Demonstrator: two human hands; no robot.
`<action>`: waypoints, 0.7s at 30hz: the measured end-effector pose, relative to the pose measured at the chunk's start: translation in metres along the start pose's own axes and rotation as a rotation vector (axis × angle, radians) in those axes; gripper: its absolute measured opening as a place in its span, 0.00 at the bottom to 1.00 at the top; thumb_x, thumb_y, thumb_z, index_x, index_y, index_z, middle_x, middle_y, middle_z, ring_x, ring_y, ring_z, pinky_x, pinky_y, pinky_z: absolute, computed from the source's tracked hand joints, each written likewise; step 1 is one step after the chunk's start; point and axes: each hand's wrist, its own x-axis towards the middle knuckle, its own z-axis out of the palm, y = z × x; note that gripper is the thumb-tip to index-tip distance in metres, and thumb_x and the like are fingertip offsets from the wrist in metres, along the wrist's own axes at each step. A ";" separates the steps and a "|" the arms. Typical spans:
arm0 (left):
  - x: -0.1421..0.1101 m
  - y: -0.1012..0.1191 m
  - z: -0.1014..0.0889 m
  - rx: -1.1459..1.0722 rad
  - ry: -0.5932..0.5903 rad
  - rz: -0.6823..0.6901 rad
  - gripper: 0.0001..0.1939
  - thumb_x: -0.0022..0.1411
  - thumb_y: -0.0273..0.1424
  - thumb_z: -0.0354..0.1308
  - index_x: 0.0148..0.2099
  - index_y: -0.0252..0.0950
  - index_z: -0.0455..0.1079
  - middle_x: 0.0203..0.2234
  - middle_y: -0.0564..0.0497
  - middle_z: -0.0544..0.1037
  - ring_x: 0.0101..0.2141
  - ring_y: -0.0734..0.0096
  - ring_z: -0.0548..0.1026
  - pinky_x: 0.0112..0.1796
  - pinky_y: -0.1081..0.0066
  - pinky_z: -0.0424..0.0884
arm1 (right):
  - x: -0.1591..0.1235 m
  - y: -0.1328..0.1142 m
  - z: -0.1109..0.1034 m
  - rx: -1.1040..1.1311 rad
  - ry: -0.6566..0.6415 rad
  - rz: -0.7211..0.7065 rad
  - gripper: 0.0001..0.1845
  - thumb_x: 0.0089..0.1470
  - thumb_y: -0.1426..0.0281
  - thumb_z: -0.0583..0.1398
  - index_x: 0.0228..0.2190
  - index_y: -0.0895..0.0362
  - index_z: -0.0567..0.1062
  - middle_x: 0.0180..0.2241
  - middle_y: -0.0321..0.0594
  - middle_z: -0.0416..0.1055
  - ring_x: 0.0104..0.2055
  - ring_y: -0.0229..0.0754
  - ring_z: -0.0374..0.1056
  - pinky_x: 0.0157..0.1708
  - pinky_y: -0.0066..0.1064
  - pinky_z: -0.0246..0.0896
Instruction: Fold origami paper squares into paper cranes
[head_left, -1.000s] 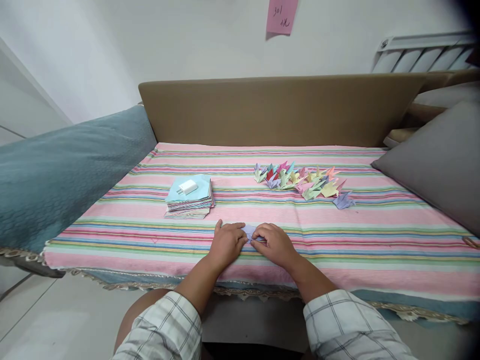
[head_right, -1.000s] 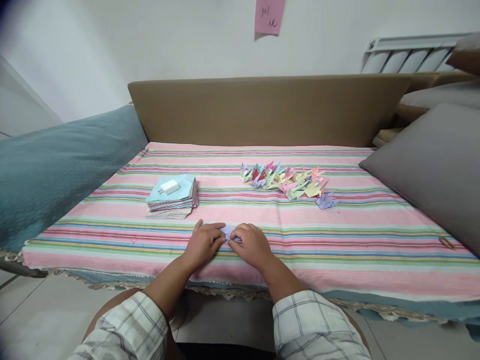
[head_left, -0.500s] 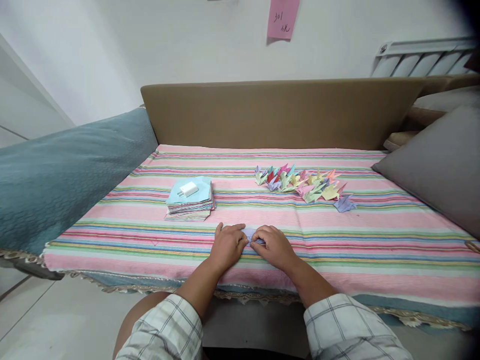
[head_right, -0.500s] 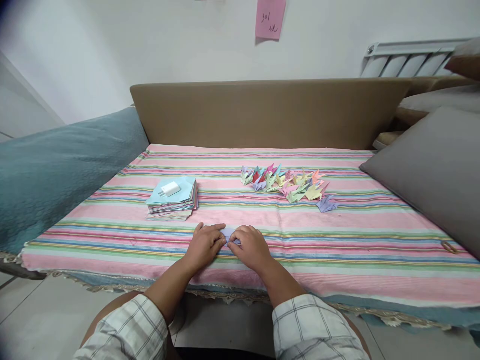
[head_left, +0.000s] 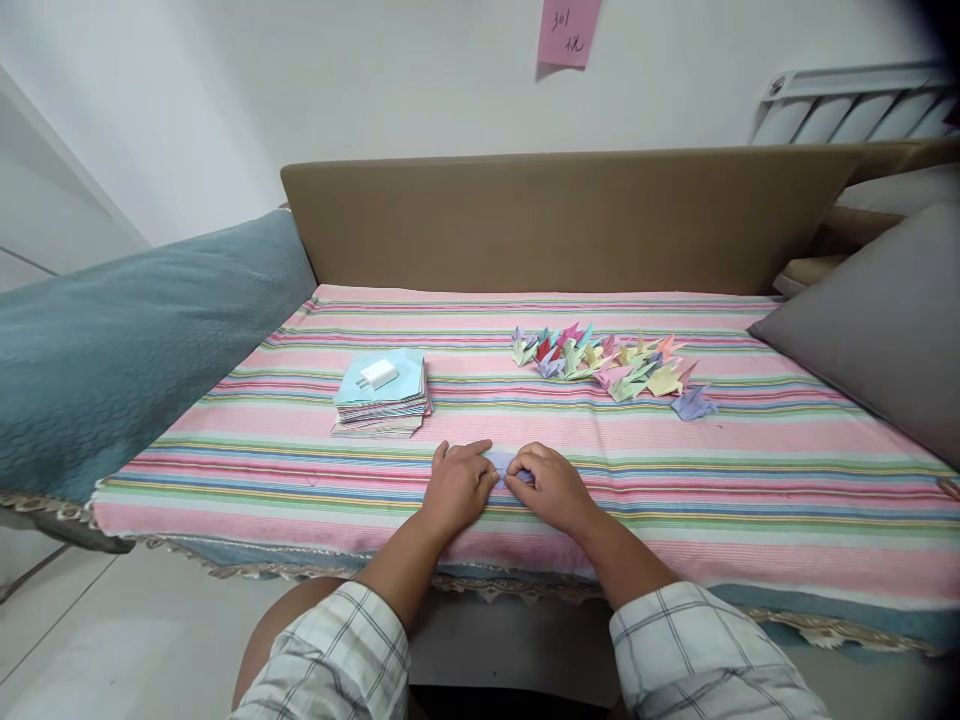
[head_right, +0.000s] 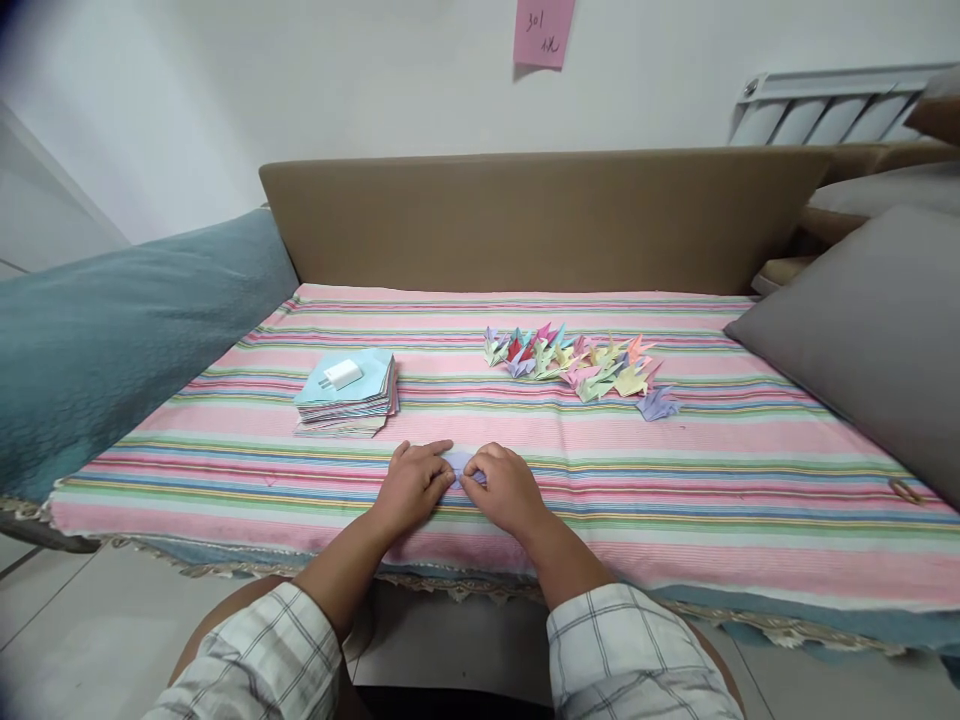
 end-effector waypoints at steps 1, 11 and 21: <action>0.000 0.000 0.001 0.004 0.002 -0.001 0.10 0.62 0.34 0.51 0.31 0.40 0.72 0.52 0.51 0.71 0.49 0.61 0.69 0.56 0.48 0.49 | 0.000 0.000 0.000 0.006 0.004 0.007 0.03 0.51 0.70 0.60 0.27 0.55 0.74 0.32 0.38 0.68 0.35 0.39 0.64 0.36 0.30 0.56; 0.002 0.001 0.002 0.084 0.040 0.012 0.11 0.62 0.35 0.50 0.33 0.40 0.72 0.54 0.51 0.69 0.49 0.58 0.67 0.54 0.51 0.56 | 0.004 -0.002 -0.001 -0.001 -0.003 0.033 0.09 0.53 0.71 0.56 0.23 0.55 0.73 0.30 0.37 0.69 0.34 0.39 0.65 0.36 0.29 0.57; 0.004 0.006 0.002 0.060 0.077 -0.029 0.09 0.58 0.33 0.53 0.28 0.39 0.71 0.52 0.50 0.71 0.51 0.56 0.65 0.54 0.52 0.56 | 0.006 -0.002 0.001 -0.021 0.023 0.079 0.06 0.50 0.71 0.57 0.22 0.55 0.71 0.28 0.36 0.67 0.33 0.38 0.63 0.33 0.28 0.54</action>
